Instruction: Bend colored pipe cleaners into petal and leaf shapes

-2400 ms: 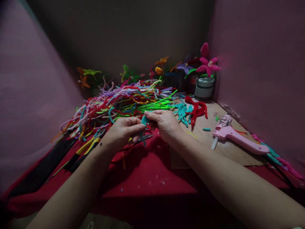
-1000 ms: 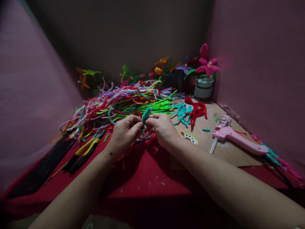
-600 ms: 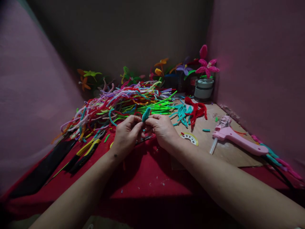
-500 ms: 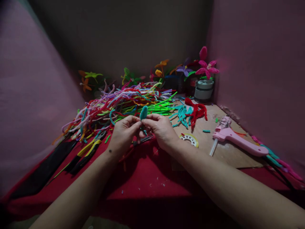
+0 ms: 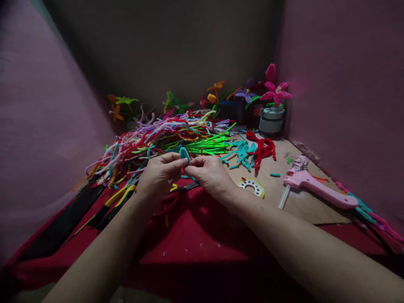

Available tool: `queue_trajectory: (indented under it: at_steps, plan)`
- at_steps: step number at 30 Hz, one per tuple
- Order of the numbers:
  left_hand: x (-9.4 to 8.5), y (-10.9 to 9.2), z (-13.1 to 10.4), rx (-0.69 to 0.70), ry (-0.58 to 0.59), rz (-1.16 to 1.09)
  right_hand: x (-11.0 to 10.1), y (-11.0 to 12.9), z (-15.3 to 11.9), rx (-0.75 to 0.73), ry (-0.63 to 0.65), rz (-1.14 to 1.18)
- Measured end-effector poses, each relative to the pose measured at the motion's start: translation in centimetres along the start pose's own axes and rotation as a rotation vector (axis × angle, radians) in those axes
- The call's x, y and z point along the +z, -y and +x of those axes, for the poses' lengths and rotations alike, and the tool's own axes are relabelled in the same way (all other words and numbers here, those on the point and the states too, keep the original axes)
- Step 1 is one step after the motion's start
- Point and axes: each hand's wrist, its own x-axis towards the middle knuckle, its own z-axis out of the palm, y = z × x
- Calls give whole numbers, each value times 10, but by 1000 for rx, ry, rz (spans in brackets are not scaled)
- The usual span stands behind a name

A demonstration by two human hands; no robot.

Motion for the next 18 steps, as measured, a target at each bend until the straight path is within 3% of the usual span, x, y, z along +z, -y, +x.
queue_trajectory:
  at_steps: [4, 6, 10, 12, 18]
  plan:
    - [-2, 1, 1, -54, 127, -17, 0, 1, -1, 20, 31, -25]
    - [-1, 2, 1, -10, 133, 44, 0, 1, -2, 56, 42, -22]
    - [5, 2, -1, 360, -35, 281, 1, -1, -1, 151, 40, 56]
    - [7, 1, -2, 463, -68, 360, 0, -2, 0, 177, 46, 98]
    - [3, -1, 2, 239, -41, 222, 1, -1, 0, 186, 57, 58]
